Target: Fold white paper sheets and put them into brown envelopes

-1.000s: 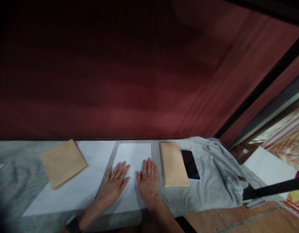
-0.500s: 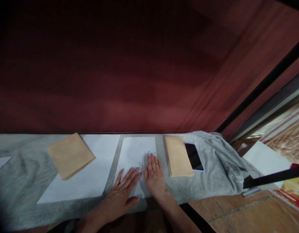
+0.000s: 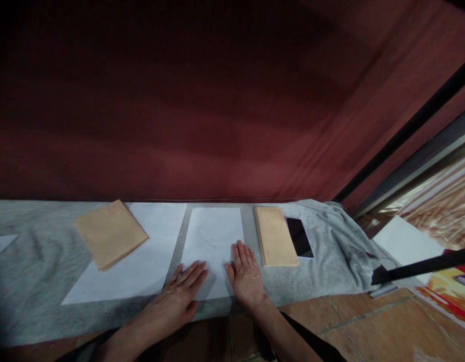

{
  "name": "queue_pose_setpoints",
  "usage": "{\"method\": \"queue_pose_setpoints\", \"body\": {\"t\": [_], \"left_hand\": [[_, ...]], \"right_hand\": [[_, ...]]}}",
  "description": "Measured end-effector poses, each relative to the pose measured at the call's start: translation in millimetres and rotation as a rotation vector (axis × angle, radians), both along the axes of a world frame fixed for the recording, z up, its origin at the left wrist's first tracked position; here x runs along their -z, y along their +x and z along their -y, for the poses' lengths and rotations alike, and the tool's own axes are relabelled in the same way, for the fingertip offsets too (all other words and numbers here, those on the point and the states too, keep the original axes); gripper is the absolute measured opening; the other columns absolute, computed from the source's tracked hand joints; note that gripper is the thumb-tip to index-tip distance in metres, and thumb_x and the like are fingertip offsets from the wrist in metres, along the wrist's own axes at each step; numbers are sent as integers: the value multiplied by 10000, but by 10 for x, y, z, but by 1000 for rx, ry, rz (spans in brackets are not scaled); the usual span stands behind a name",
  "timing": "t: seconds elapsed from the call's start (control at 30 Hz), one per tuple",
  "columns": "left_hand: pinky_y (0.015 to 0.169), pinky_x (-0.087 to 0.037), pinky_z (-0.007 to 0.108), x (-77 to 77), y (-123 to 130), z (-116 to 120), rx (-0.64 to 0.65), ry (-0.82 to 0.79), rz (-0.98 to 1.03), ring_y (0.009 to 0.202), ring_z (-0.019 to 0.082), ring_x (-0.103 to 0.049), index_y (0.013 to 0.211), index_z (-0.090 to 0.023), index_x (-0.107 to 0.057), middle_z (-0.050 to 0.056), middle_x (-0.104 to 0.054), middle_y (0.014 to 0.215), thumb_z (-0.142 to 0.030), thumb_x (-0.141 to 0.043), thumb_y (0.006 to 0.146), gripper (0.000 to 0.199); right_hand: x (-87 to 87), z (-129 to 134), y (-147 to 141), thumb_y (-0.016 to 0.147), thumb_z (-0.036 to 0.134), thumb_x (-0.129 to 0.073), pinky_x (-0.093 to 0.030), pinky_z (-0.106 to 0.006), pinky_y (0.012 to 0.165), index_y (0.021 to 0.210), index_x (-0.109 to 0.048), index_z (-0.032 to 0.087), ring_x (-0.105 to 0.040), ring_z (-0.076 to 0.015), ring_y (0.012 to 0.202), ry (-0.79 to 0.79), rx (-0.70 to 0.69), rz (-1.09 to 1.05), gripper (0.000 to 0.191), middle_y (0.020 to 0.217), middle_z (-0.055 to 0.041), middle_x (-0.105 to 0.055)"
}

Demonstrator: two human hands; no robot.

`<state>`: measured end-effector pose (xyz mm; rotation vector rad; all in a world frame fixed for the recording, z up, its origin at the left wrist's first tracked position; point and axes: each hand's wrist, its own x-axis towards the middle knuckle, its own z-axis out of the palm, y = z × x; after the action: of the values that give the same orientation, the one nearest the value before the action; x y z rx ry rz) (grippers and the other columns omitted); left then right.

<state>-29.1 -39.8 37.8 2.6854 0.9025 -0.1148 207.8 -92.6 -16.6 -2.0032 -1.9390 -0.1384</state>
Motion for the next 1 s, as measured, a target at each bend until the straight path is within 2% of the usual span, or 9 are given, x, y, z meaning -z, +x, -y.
{"method": "queue_pose_setpoints", "body": {"t": [0.13, 0.23, 0.33, 0.4, 0.5, 0.57, 0.63, 0.83, 1.0], "left_hand": [[1240, -241, 523, -61, -41, -33, -6, -35, -16, 1512, 251, -310, 1500, -227, -473, 68, -371, 1617, -16, -465, 695, 832], [1214, -335, 411, -76, -127, -179, -46, -62, 65, 1438, 203, -447, 1477, -233, -508, 54, -479, 1557, -4, -472, 697, 813], [1162, -410, 353, -87, -233, -389, -155, -105, 161, 1343, 195, -555, 1377, -242, -618, 39, -583, 1471, -24, -510, 698, 722], [1128, -441, 367, -90, -286, -519, -230, -138, 234, 1283, 219, -606, 1204, -245, -732, 40, -661, 1378, -63, -530, 729, 547], [944, -547, 366, -98, -327, -646, -353, -249, 377, 1030, 258, -717, 977, -215, -788, 66, -782, 1090, -285, -556, 856, 271], [797, -566, 336, -120, -333, -685, -422, -358, 494, 849, 252, -722, 863, -198, -780, 55, -785, 881, -454, -555, 875, 341], [745, -552, 315, -158, -325, -700, -467, -472, 621, 785, 238, -698, 781, -191, -758, 39, -760, 786, -532, -580, 840, 389], [707, -543, 310, -280, -240, -734, -629, -642, 830, 758, 226, -663, 783, -188, -744, 30, -731, 737, -607, -690, 718, 427], [773, -548, 345, -187, -186, -852, -640, -681, 916, 844, 251, -680, 890, -177, -743, 63, -767, 876, -576, -786, 626, 481]], "right_hand": [[-28, -31, 101, 1015, 247, -414, -398, -479, 1184, 1483, -496, 137, -446, -267, 1434, -37, -12, -123, 488, 1551, -126, -472], [-65, -58, 254, 944, 93, -370, -412, -447, 1185, 1448, -545, 168, -470, -220, 1419, -105, -55, -266, 539, 1516, -101, -523], [-137, -53, 426, 848, -4, -344, -394, -425, 1198, 1432, -564, 187, -474, -186, 1415, -191, -130, -402, 653, 1521, -72, -521], [-215, -34, 519, 820, -24, -349, -379, -419, 1205, 1429, -567, 198, -485, -180, 1407, -258, -169, -483, 684, 1525, -60, -517], [-343, -3, 598, 838, 4, -412, -379, -442, 1199, 1423, -576, 218, -506, -205, 1392, -325, -203, -617, 643, 1501, -69, -542], [-392, 5, 604, 866, 41, -437, -369, -463, 1200, 1405, -595, 239, -519, -214, 1381, -314, -222, -687, 596, 1474, -67, -572], [-391, -5, 579, 885, 89, -469, -367, -470, 1197, 1376, -619, 258, -538, -215, 1362, -253, -225, -736, 541, 1443, -56, -604], [-273, -117, 425, 898, 321, -582, -529, -438, 1011, 1201, -714, 211, -678, -270, 1147, -85, -82, -858, 349, 1236, -87, -728], [-274, -212, 366, 933, 451, -514, -565, -404, 819, 1038, -749, 196, -726, -287, 918, -91, -22, -889, 362, 941, -87, -786]]}}
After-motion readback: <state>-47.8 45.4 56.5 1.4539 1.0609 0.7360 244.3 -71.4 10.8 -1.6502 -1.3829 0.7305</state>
